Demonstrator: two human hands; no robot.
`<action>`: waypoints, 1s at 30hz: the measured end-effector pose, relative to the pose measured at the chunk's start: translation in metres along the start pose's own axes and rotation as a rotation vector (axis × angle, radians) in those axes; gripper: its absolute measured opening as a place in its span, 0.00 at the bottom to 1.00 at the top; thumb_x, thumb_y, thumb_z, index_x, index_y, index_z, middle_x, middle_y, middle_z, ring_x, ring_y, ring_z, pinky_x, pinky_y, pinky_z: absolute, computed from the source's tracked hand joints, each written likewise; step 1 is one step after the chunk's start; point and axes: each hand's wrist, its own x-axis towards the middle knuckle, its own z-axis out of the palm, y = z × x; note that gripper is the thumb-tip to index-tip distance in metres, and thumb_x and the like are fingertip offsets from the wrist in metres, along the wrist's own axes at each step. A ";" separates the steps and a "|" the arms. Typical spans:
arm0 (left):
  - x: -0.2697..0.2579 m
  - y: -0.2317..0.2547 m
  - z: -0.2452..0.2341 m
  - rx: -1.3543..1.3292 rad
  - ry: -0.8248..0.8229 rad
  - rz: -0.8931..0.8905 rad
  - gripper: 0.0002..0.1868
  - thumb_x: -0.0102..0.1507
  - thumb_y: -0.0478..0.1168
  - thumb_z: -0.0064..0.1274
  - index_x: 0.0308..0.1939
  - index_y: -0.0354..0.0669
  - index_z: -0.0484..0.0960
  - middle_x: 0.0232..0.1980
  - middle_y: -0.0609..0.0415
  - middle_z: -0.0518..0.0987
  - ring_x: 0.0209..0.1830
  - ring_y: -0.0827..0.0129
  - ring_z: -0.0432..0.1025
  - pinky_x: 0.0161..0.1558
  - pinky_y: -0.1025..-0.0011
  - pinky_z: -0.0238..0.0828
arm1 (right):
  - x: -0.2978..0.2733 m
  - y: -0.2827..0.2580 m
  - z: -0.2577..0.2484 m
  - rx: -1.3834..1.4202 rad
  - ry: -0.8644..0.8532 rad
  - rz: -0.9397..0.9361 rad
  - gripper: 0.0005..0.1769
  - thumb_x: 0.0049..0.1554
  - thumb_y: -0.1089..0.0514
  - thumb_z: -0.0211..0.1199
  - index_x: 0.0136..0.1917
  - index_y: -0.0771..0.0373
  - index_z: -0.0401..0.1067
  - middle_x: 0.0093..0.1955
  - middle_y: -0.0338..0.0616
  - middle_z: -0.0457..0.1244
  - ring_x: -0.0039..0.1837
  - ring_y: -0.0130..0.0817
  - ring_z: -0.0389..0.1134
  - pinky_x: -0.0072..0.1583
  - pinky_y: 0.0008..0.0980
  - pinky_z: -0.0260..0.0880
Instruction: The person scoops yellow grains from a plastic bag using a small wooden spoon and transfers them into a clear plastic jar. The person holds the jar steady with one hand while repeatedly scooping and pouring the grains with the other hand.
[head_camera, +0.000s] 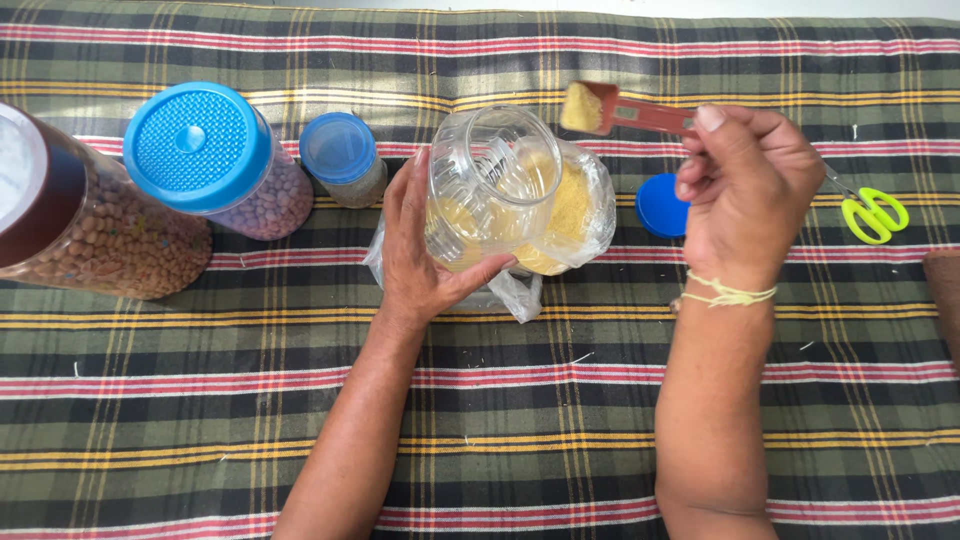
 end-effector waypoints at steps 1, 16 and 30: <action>0.000 0.000 0.000 -0.008 -0.002 -0.006 0.66 0.52 0.58 0.78 0.82 0.42 0.51 0.80 0.42 0.60 0.80 0.48 0.60 0.80 0.52 0.63 | -0.004 0.000 0.008 -0.088 -0.066 -0.082 0.03 0.64 0.70 0.71 0.49 0.69 0.76 0.42 0.50 0.70 0.36 0.29 0.69 0.37 0.25 0.68; -0.004 -0.016 -0.004 -0.013 0.005 -0.037 0.73 0.47 0.67 0.77 0.82 0.43 0.47 0.81 0.39 0.56 0.82 0.45 0.54 0.81 0.48 0.57 | -0.036 -0.023 0.038 -0.378 -0.204 -0.401 0.06 0.65 0.65 0.72 0.52 0.69 0.77 0.47 0.50 0.72 0.40 0.30 0.75 0.42 0.24 0.77; -0.004 -0.018 -0.005 -0.008 0.000 -0.026 0.72 0.47 0.62 0.78 0.81 0.37 0.49 0.81 0.37 0.58 0.81 0.44 0.57 0.80 0.49 0.56 | -0.020 0.038 0.015 -0.770 -0.223 0.026 0.05 0.56 0.64 0.73 0.45 0.69 0.80 0.35 0.42 0.71 0.35 0.21 0.71 0.36 0.16 0.69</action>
